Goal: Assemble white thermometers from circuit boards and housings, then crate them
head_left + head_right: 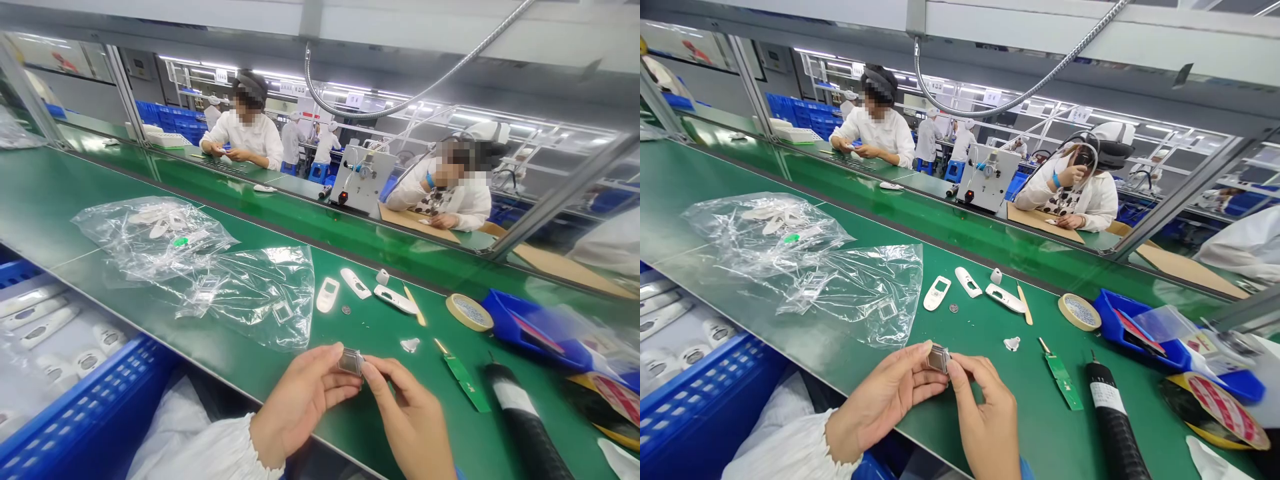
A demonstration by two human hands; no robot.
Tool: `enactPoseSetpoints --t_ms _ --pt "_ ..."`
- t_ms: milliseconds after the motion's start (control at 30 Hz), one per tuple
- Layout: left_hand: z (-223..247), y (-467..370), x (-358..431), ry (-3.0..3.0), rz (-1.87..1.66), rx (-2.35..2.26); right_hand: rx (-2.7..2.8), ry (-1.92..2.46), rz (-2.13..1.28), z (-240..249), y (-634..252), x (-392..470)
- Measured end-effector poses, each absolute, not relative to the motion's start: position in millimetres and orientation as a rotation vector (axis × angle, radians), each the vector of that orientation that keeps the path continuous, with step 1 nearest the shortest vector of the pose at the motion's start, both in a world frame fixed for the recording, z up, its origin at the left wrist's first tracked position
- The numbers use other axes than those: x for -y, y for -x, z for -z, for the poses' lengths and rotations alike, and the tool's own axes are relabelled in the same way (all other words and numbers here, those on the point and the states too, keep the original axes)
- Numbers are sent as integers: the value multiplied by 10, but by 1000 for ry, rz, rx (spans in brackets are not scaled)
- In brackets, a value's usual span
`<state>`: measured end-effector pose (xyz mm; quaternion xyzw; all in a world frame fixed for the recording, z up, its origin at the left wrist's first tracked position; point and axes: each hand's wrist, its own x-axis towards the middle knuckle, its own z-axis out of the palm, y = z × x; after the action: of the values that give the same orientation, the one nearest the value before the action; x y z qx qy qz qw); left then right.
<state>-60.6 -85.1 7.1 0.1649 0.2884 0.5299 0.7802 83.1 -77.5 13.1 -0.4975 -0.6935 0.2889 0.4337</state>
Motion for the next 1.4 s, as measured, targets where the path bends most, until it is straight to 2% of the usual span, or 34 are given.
enactPoseSetpoints --t_ms 200,667,1000,1267,1400 --pt "-53 607 853 -349 -1131 -642 1687 1257 -729 -145 -843 767" --pt "-53 624 823 -554 -1212 -768 2016 1044 -325 -267 -843 807" --pt "-51 692 781 -862 -1144 -906 2139 1120 -379 -300 -915 787" --pt "-45 674 753 -871 -1130 -937 2172 1090 -127 -206 -843 800" --pt "-39 694 739 -853 -1109 -902 2153 1111 -238 -178 -842 773"
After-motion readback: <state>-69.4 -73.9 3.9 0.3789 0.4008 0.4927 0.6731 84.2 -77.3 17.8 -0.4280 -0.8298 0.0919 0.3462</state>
